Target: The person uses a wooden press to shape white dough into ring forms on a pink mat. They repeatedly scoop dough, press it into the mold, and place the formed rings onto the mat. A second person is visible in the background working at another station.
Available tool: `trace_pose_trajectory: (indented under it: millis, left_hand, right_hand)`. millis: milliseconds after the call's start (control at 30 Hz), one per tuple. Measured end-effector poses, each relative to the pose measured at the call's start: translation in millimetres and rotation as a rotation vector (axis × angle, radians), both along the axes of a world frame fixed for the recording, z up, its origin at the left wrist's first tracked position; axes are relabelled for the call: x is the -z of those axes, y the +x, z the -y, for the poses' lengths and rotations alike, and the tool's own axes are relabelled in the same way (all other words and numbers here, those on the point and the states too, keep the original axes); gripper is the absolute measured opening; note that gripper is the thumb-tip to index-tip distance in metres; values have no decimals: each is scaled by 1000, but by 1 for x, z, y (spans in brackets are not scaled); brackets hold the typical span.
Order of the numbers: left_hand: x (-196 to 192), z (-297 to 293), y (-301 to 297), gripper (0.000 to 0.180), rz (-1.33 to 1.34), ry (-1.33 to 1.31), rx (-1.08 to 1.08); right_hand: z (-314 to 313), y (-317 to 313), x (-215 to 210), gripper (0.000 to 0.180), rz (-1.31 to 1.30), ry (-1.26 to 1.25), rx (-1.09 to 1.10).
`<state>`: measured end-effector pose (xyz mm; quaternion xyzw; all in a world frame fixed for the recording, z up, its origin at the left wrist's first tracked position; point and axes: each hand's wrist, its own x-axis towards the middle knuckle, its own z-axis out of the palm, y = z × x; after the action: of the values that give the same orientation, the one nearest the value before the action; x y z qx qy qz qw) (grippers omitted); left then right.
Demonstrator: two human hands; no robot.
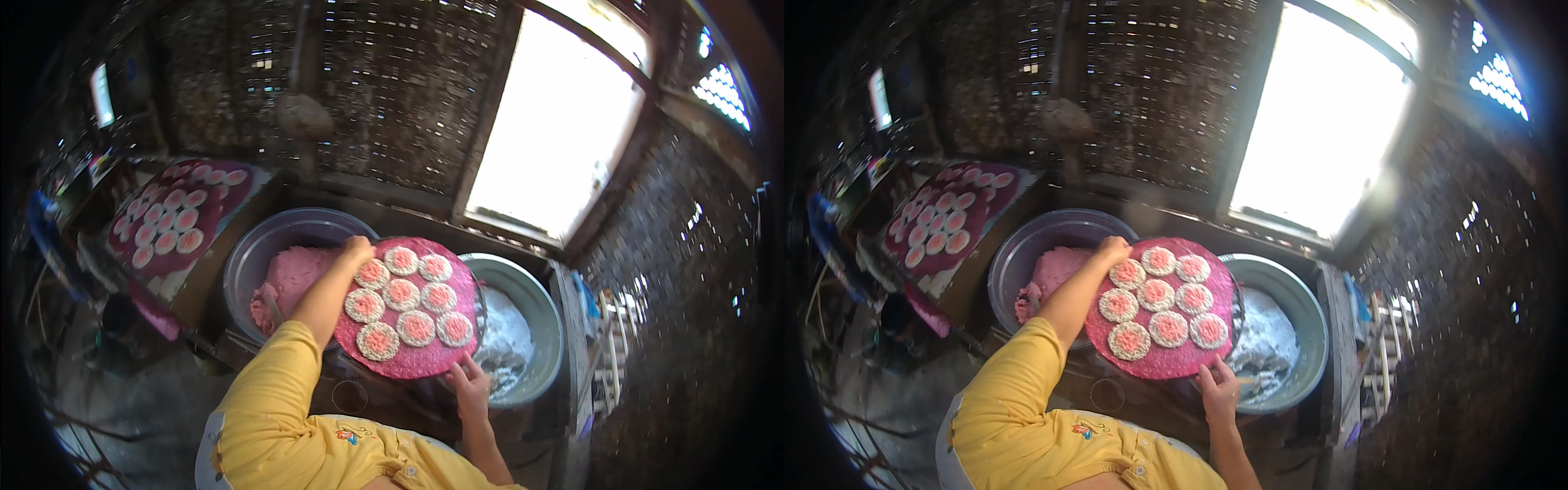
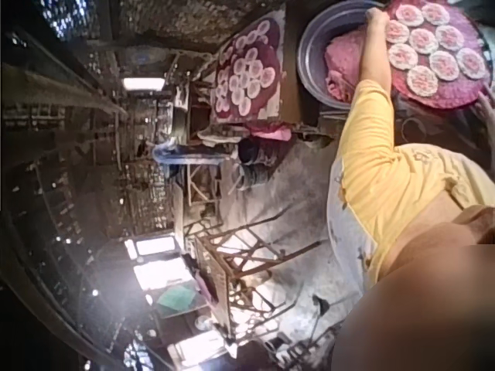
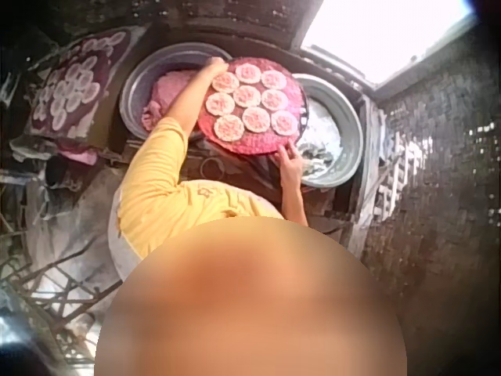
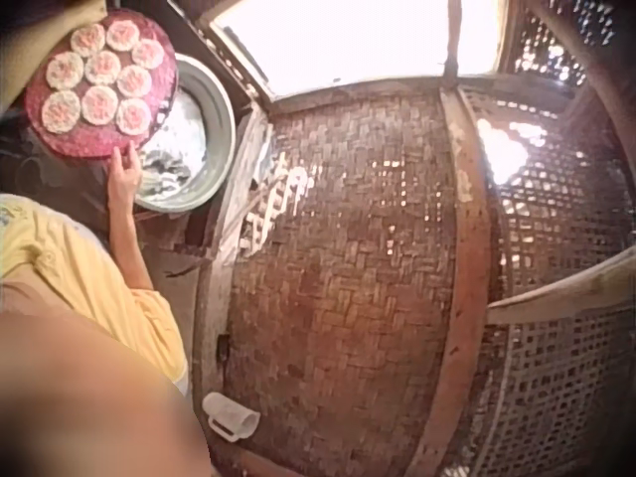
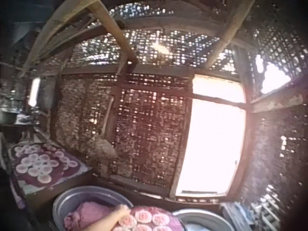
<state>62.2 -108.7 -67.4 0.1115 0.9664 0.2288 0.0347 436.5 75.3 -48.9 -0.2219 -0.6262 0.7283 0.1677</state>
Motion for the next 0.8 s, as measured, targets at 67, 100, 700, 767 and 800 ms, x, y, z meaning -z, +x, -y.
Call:
trace_pose_trajectory:
  millis: [67,100,700,767,800]
  left_hand:
    - [-1,-7,-1,45,114,78,-82]
    - [-2,-9,-1,45,106,66,-96]
    - [-83,55,3,16,-367,536,215]
    - [-113,104,-2,16,-425,615,213]
    - [-130,134,-2,18,-431,624,224]
  right_hand:
    - [-1,-3,3,49,-10,70,-35]
    - [-2,-6,4,50,-13,120,-25]
    - [21,-43,-79,56,-261,368,-19]
    - [43,-61,-118,54,-275,445,-81]
    - [59,-67,-138,53,-262,482,-77]
